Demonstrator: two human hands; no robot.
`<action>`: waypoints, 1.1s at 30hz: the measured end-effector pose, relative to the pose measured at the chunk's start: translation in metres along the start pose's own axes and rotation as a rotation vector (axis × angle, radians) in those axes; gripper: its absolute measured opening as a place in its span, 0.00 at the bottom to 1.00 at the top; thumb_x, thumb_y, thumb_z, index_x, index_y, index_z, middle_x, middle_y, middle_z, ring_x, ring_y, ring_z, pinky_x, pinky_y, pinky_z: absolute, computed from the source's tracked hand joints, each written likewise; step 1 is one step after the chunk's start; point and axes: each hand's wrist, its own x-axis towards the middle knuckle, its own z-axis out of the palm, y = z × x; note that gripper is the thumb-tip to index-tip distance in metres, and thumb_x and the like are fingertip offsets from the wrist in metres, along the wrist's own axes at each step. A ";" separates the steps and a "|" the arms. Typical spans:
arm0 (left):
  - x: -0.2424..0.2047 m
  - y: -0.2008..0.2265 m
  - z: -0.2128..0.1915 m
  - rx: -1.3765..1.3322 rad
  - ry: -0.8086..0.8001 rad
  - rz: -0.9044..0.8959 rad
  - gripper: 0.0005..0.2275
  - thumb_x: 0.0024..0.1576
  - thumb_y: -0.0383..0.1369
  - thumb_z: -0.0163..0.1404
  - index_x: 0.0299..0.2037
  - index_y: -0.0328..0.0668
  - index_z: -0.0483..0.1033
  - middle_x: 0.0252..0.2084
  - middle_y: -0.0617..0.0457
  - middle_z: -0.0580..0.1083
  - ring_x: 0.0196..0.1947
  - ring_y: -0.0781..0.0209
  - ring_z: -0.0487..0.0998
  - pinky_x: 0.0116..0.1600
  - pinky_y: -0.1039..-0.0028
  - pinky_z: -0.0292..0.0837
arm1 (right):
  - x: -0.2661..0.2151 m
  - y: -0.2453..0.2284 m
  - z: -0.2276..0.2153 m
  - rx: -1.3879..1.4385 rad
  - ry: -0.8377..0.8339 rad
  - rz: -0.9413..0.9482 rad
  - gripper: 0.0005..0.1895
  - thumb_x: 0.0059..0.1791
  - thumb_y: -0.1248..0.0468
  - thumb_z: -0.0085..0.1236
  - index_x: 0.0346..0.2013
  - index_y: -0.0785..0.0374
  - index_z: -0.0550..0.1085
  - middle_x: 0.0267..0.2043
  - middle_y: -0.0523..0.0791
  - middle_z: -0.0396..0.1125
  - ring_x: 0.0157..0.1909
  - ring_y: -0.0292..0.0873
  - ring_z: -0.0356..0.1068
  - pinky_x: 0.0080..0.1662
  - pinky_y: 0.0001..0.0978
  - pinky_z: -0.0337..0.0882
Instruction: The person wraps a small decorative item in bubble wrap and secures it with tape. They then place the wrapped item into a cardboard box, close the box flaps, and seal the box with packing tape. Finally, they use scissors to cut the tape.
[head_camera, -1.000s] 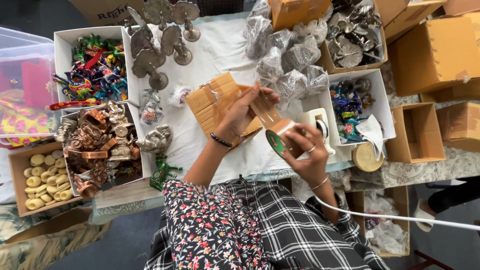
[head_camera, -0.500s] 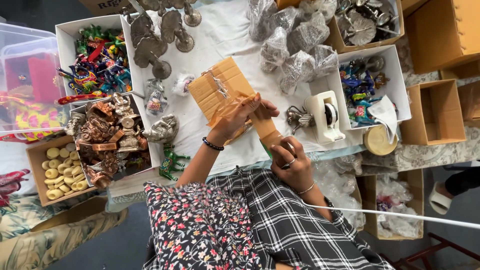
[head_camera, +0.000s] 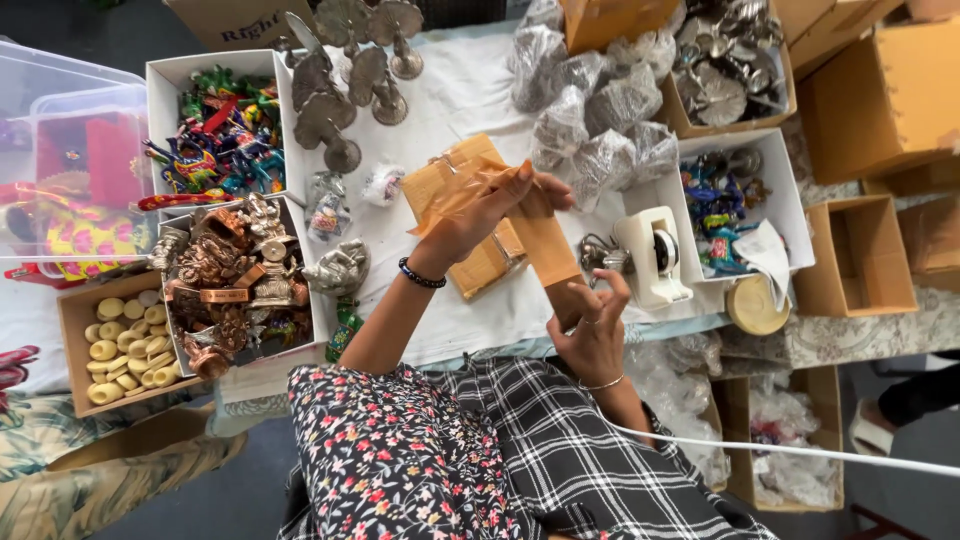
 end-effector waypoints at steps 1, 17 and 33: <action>0.001 0.005 -0.001 0.002 0.002 0.013 0.27 0.70 0.50 0.34 0.54 0.32 0.77 0.51 0.48 0.79 0.54 0.59 0.80 0.62 0.69 0.76 | 0.002 0.005 0.001 -0.004 0.002 -0.013 0.33 0.36 0.68 0.68 0.54 0.55 0.69 0.62 0.51 0.55 0.38 0.48 0.70 0.37 0.36 0.73; 0.013 -0.022 -0.109 0.155 0.448 -0.060 0.22 0.65 0.50 0.46 0.52 0.41 0.83 0.34 0.60 0.73 0.36 0.72 0.72 0.45 0.77 0.74 | 0.071 -0.021 0.001 -0.138 0.049 0.033 0.39 0.36 0.73 0.68 0.59 0.52 0.62 0.57 0.53 0.51 0.48 0.53 0.65 0.49 0.46 0.68; -0.016 -0.054 -0.166 0.362 -0.083 -0.255 0.30 0.65 0.50 0.37 0.75 0.46 0.53 0.68 0.58 0.69 0.73 0.58 0.60 0.75 0.66 0.45 | -0.023 0.021 0.079 1.127 -0.240 1.077 0.37 0.38 0.72 0.56 0.62 0.57 0.61 0.51 0.47 0.64 0.43 0.42 0.66 0.45 0.34 0.71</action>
